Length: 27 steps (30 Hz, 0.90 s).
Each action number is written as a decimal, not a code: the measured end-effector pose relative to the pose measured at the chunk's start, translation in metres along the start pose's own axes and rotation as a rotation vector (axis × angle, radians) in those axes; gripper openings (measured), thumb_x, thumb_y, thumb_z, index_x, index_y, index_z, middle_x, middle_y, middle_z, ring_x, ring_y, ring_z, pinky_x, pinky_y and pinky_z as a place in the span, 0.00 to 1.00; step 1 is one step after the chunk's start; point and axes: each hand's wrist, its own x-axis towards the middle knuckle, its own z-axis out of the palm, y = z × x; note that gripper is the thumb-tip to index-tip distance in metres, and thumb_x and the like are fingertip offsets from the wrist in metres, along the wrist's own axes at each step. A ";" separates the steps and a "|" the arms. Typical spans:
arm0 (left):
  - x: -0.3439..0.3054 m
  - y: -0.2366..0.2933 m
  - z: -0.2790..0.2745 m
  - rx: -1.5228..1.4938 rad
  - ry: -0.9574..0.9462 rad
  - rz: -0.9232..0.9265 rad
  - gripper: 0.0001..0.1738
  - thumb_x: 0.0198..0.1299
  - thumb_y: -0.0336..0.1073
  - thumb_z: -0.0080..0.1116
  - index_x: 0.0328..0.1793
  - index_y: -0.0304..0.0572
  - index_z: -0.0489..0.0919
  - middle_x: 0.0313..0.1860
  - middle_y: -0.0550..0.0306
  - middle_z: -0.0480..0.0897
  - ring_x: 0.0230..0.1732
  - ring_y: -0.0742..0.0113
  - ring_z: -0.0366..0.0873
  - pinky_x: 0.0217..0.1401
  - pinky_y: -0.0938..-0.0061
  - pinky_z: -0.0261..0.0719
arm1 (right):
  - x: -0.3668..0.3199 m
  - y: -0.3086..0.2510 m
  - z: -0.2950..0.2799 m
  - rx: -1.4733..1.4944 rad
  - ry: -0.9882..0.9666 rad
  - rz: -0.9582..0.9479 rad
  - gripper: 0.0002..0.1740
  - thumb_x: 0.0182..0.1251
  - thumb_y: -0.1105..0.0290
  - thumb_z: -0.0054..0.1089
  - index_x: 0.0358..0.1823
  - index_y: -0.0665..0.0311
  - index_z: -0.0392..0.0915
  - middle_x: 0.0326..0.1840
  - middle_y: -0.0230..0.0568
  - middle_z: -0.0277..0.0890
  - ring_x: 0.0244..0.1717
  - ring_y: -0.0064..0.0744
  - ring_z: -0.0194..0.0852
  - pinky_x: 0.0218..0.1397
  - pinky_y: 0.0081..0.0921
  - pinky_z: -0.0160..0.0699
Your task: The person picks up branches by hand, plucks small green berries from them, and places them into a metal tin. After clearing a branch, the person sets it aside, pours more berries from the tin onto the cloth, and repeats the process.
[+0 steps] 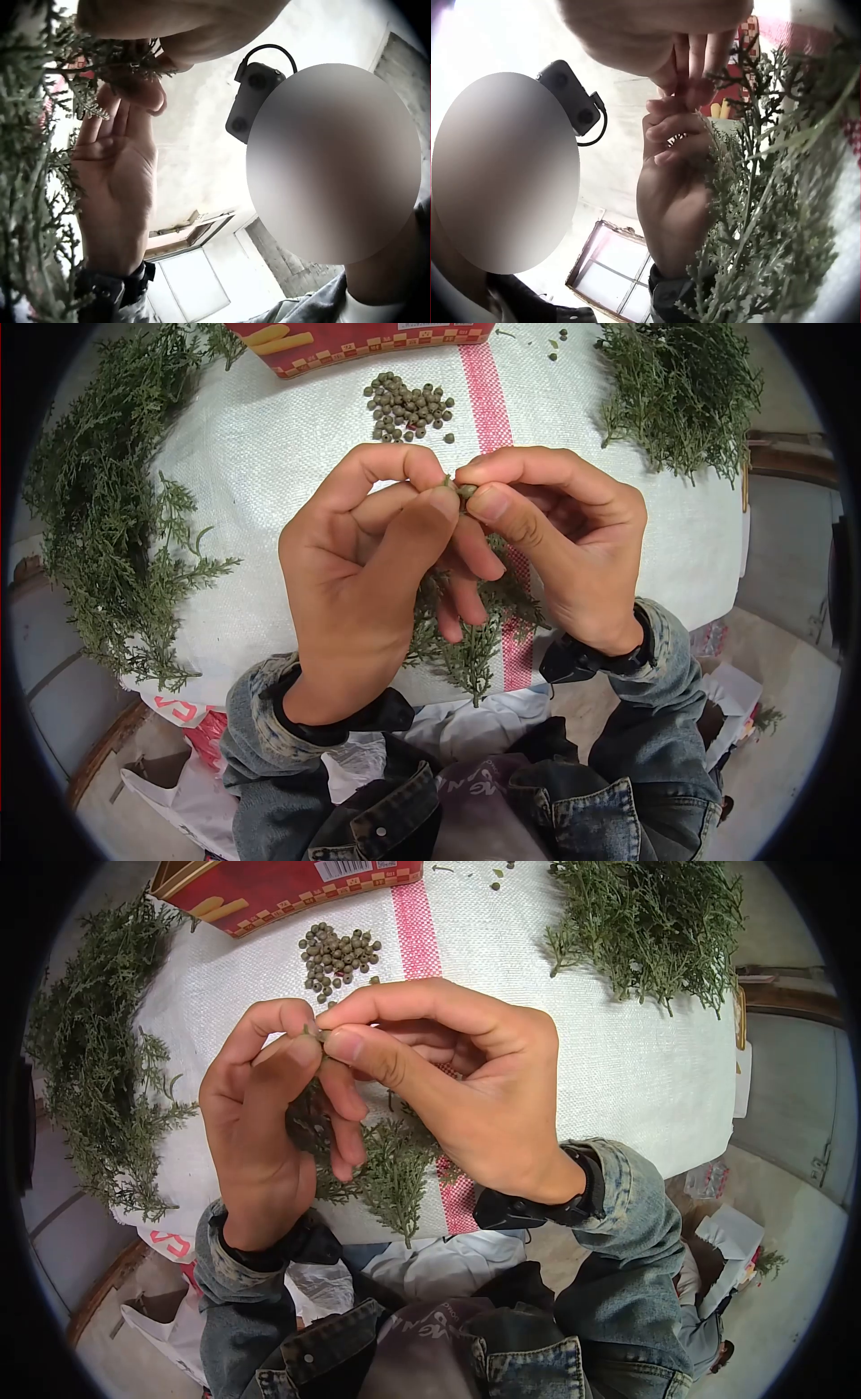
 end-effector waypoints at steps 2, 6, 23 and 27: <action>0.000 0.000 -0.001 -0.001 -0.004 -0.005 0.11 0.71 0.36 0.48 0.50 0.35 0.70 0.22 0.51 0.79 0.12 0.70 0.73 0.10 0.81 0.65 | 0.000 0.000 0.001 0.032 -0.013 0.007 0.10 0.70 0.81 0.58 0.51 0.75 0.79 0.38 0.46 0.84 0.32 0.24 0.80 0.37 0.23 0.83; 0.001 0.006 -0.002 -0.001 -0.043 -0.044 0.11 0.70 0.36 0.48 0.50 0.35 0.70 0.21 0.52 0.78 0.11 0.71 0.70 0.09 0.81 0.63 | 0.005 -0.001 0.000 -0.191 0.071 -0.101 0.10 0.72 0.78 0.58 0.50 0.75 0.79 0.34 0.43 0.83 0.28 0.23 0.78 0.34 0.22 0.83; 0.009 0.040 -0.053 -0.882 -0.195 0.338 0.15 0.69 0.31 0.48 0.28 0.46 0.59 0.19 0.66 0.55 0.19 0.76 0.50 0.21 0.76 0.53 | 0.007 -0.036 -0.029 -1.389 -0.274 0.204 0.17 0.62 0.59 0.69 0.25 0.66 0.79 0.14 0.31 0.72 0.17 0.20 0.72 0.22 0.22 0.65; 0.009 0.044 -0.056 -0.853 -0.076 0.426 0.19 0.69 0.30 0.47 0.25 0.48 0.55 0.20 0.66 0.54 0.20 0.76 0.50 0.22 0.77 0.54 | 0.006 -0.039 -0.031 -1.310 -0.245 0.117 0.12 0.59 0.67 0.66 0.24 0.66 0.76 0.14 0.32 0.71 0.18 0.20 0.73 0.23 0.22 0.66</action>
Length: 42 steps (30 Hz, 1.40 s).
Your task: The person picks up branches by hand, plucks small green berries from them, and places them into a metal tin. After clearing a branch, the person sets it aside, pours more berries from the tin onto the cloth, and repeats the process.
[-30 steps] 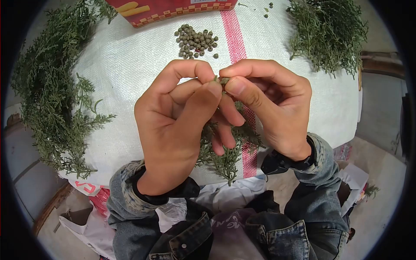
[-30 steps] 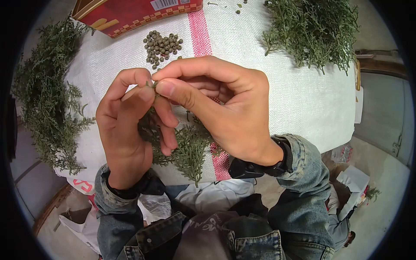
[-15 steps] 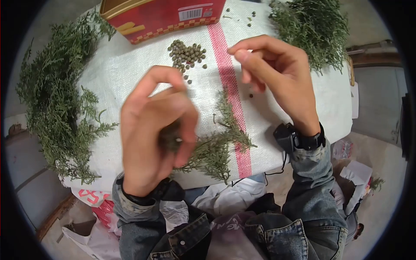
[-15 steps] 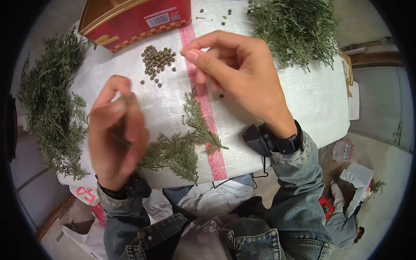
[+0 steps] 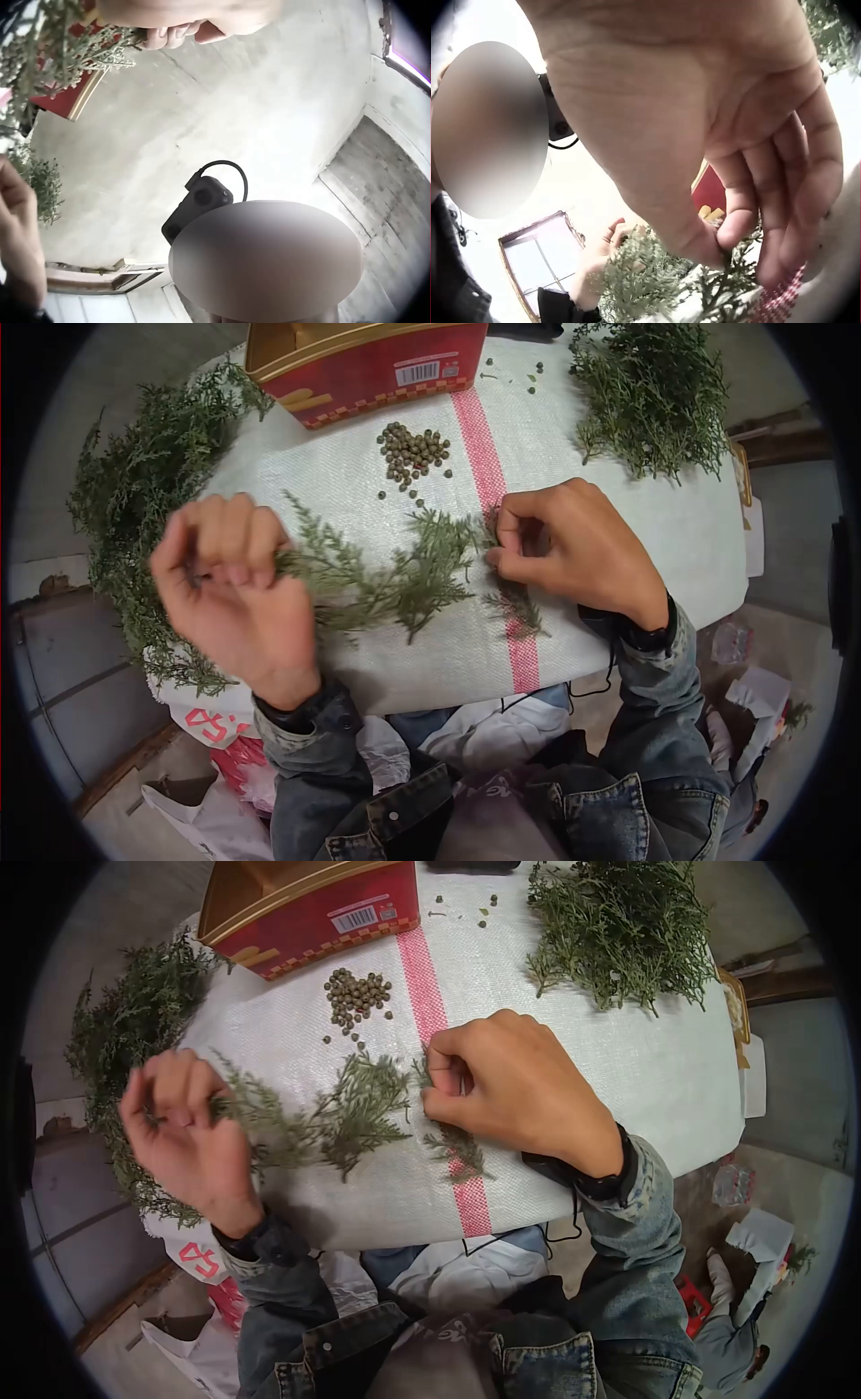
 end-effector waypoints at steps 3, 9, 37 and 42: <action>0.000 -0.005 -0.003 0.011 0.067 -0.021 0.19 0.68 0.29 0.47 0.24 0.48 0.55 0.20 0.66 0.54 0.20 0.75 0.50 0.22 0.77 0.53 | -0.001 0.001 -0.006 0.134 0.001 -0.002 0.07 0.59 0.71 0.62 0.27 0.65 0.75 0.14 0.33 0.71 0.19 0.20 0.74 0.24 0.22 0.67; 0.001 -0.003 -0.007 -0.021 0.133 -0.054 0.20 0.67 0.27 0.48 0.23 0.48 0.56 0.19 0.66 0.53 0.20 0.76 0.49 0.22 0.77 0.52 | -0.004 -0.007 -0.007 0.666 0.056 -0.067 0.07 0.61 0.73 0.57 0.40 0.64 0.74 0.17 0.34 0.71 0.23 0.22 0.77 0.25 0.25 0.68; -0.133 -0.016 0.054 1.023 -0.065 -0.288 0.20 0.58 0.22 0.65 0.58 0.28 0.79 0.44 0.58 0.75 0.26 0.88 0.67 0.28 0.92 0.62 | -0.061 -0.082 0.023 0.660 0.020 -0.370 0.46 0.62 0.69 0.67 0.79 0.57 0.51 0.25 0.40 0.78 0.21 0.35 0.75 0.29 0.24 0.68; -0.142 -0.022 0.056 0.908 -0.051 -0.238 0.17 0.59 0.22 0.64 0.56 0.25 0.80 0.47 0.56 0.75 0.29 0.87 0.68 0.29 0.90 0.62 | -0.079 -0.095 0.011 0.479 -0.043 -0.178 0.49 0.61 0.70 0.67 0.80 0.59 0.46 0.27 0.40 0.80 0.25 0.34 0.77 0.34 0.24 0.74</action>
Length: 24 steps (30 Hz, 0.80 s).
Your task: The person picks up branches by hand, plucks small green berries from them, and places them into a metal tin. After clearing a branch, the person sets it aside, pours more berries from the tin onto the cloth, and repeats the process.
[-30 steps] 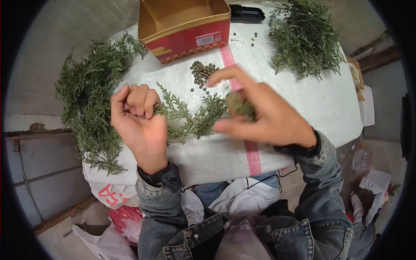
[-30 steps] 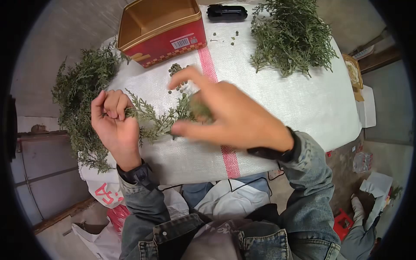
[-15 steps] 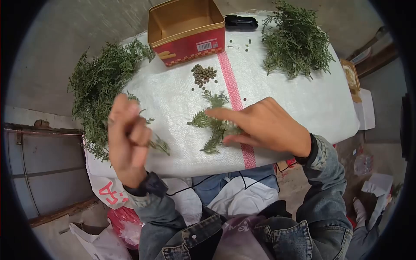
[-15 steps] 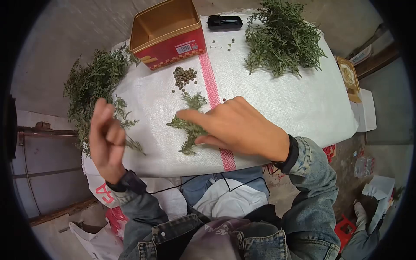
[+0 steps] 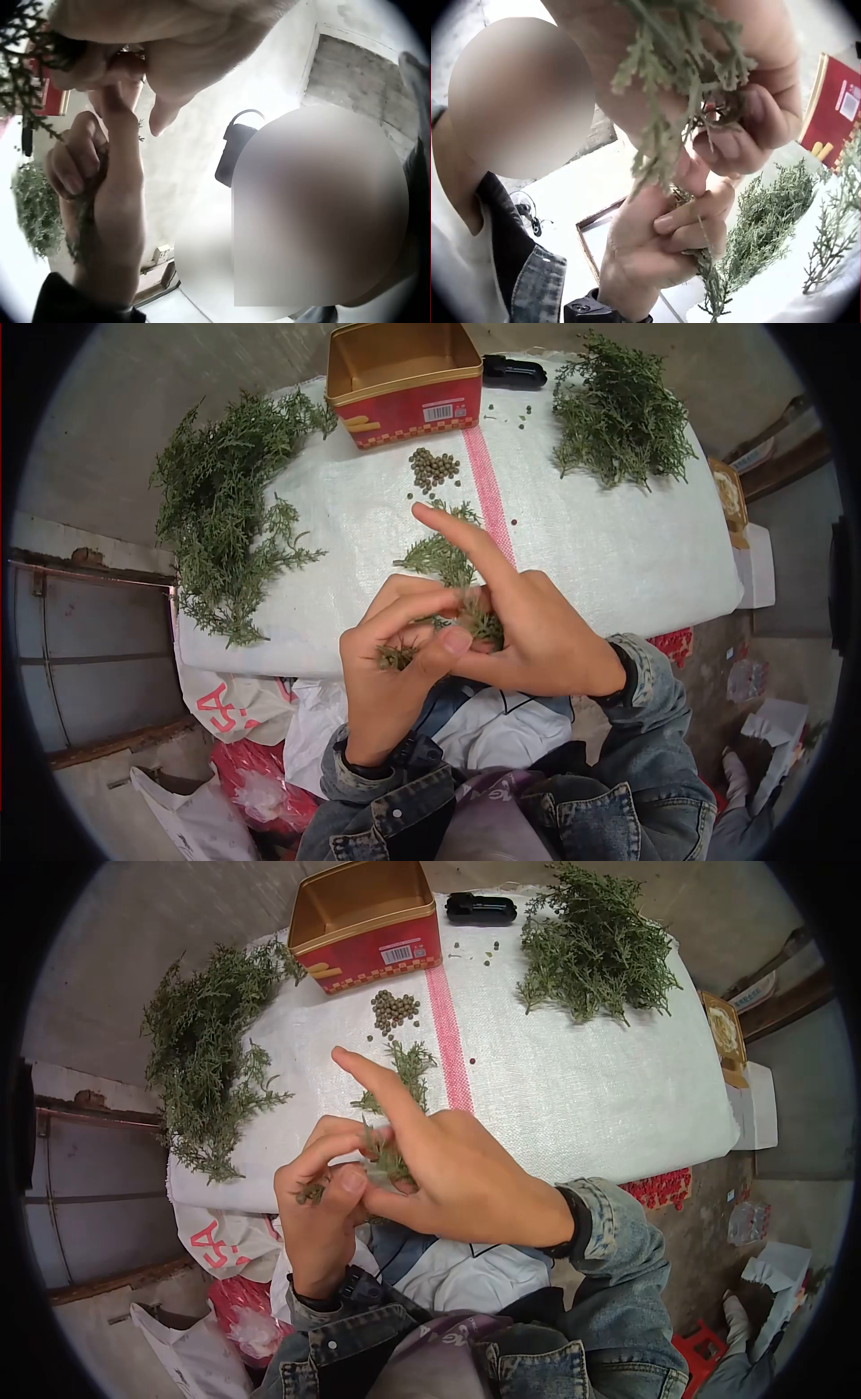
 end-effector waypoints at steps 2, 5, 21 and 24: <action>-0.003 -0.013 -0.005 0.164 0.009 0.104 0.14 0.60 0.22 0.63 0.53 0.25 0.80 0.46 0.55 0.75 0.29 0.86 0.68 0.29 0.89 0.63 | -0.005 0.002 0.004 -0.052 -0.009 -0.002 0.50 0.61 0.70 0.68 0.80 0.59 0.45 0.27 0.40 0.80 0.27 0.33 0.79 0.35 0.25 0.74; -0.004 -0.023 -0.009 0.183 -0.014 0.135 0.10 0.62 0.23 0.61 0.49 0.25 0.80 0.45 0.55 0.75 0.30 0.84 0.69 0.30 0.88 0.64 | -0.013 0.001 0.006 -0.183 -0.027 0.000 0.52 0.60 0.69 0.69 0.80 0.60 0.43 0.28 0.41 0.80 0.30 0.33 0.81 0.36 0.26 0.75; -0.018 -0.043 -0.019 -0.304 -0.020 0.095 0.13 0.76 0.41 0.41 0.46 0.38 0.66 0.24 0.53 0.76 0.23 0.75 0.71 0.20 0.85 0.62 | 0.102 0.089 -0.061 -0.799 0.229 -0.144 0.07 0.57 0.72 0.69 0.36 0.63 0.88 0.35 0.41 0.86 0.32 0.36 0.84 0.36 0.29 0.80; -0.022 -0.042 -0.021 -0.317 0.075 -0.003 0.12 0.77 0.40 0.39 0.47 0.38 0.66 0.21 0.53 0.76 0.23 0.74 0.74 0.18 0.85 0.61 | 0.104 0.097 -0.049 -0.865 0.254 -0.107 0.06 0.56 0.71 0.69 0.35 0.63 0.88 0.33 0.42 0.86 0.32 0.38 0.85 0.36 0.31 0.80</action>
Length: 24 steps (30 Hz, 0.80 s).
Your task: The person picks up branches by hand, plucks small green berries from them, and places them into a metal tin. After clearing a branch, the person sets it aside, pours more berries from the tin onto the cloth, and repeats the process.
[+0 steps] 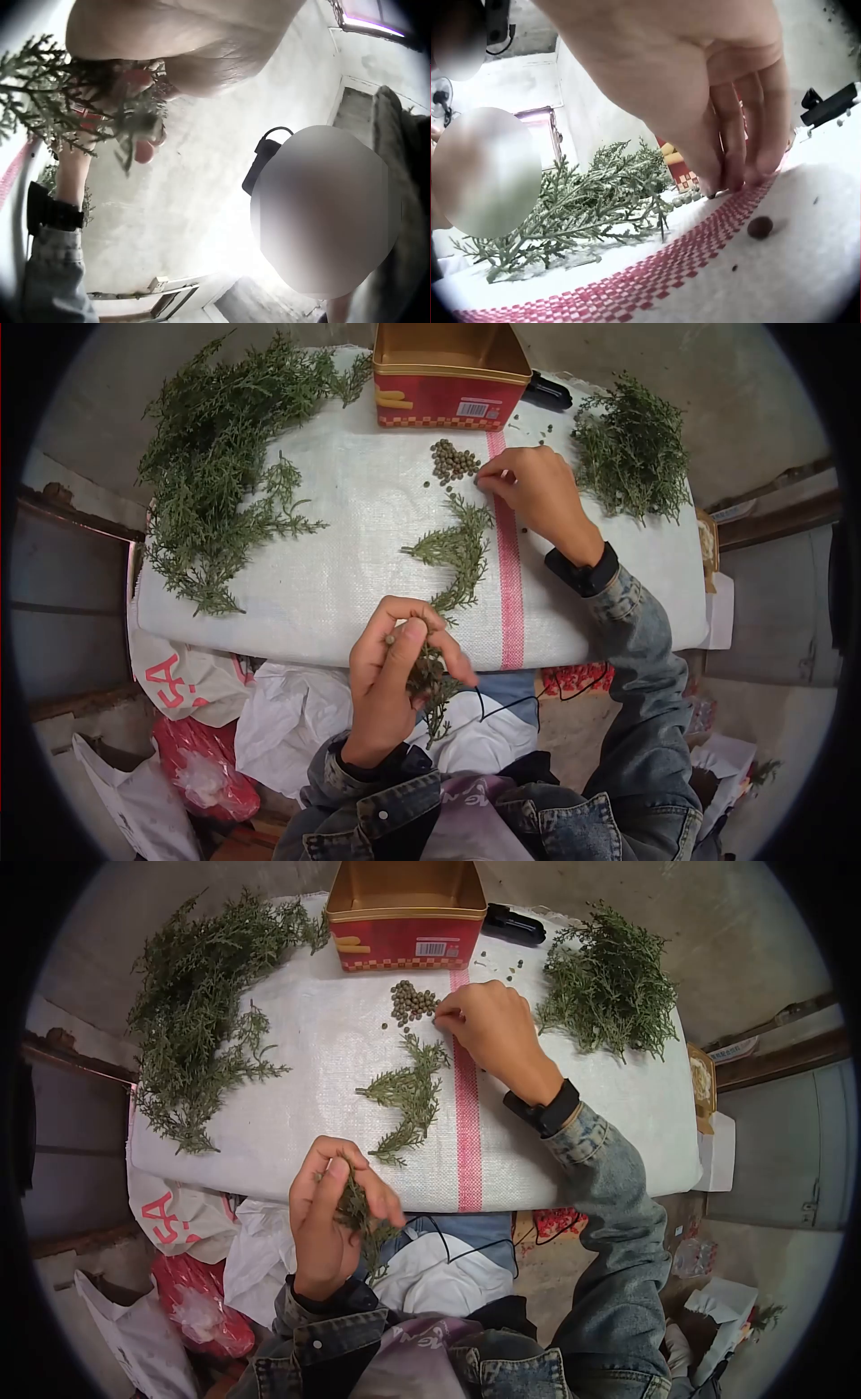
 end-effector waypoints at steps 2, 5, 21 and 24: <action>0.000 0.006 -0.002 0.050 0.033 -0.101 0.11 0.77 0.39 0.38 0.48 0.39 0.67 0.24 0.52 0.77 0.23 0.74 0.75 0.17 0.85 0.61 | 0.001 -0.001 0.003 0.026 0.024 0.043 0.06 0.56 0.71 0.68 0.35 0.62 0.88 0.32 0.41 0.86 0.32 0.38 0.85 0.36 0.31 0.80; 0.002 0.006 -0.001 0.080 0.071 -0.141 0.11 0.77 0.38 0.38 0.49 0.39 0.67 0.26 0.52 0.78 0.23 0.74 0.75 0.16 0.86 0.60 | 0.003 -0.005 0.003 0.044 0.033 0.052 0.06 0.57 0.71 0.68 0.36 0.62 0.88 0.32 0.42 0.86 0.32 0.37 0.85 0.36 0.31 0.80; 0.006 -0.004 0.012 0.077 0.114 -0.076 0.07 0.75 0.34 0.41 0.49 0.40 0.67 0.29 0.50 0.81 0.20 0.78 0.70 0.15 0.86 0.58 | -0.100 -0.093 -0.046 0.384 0.420 -0.153 0.11 0.57 0.85 0.65 0.42 0.72 0.85 0.39 0.47 0.85 0.41 0.39 0.85 0.44 0.28 0.82; 0.005 -0.013 0.013 0.083 0.061 -0.038 0.06 0.76 0.33 0.42 0.50 0.38 0.67 0.29 0.50 0.82 0.19 0.81 0.67 0.17 0.88 0.59 | -0.110 -0.098 -0.034 0.345 0.510 -0.158 0.11 0.56 0.86 0.65 0.42 0.72 0.84 0.40 0.48 0.85 0.43 0.43 0.84 0.47 0.30 0.82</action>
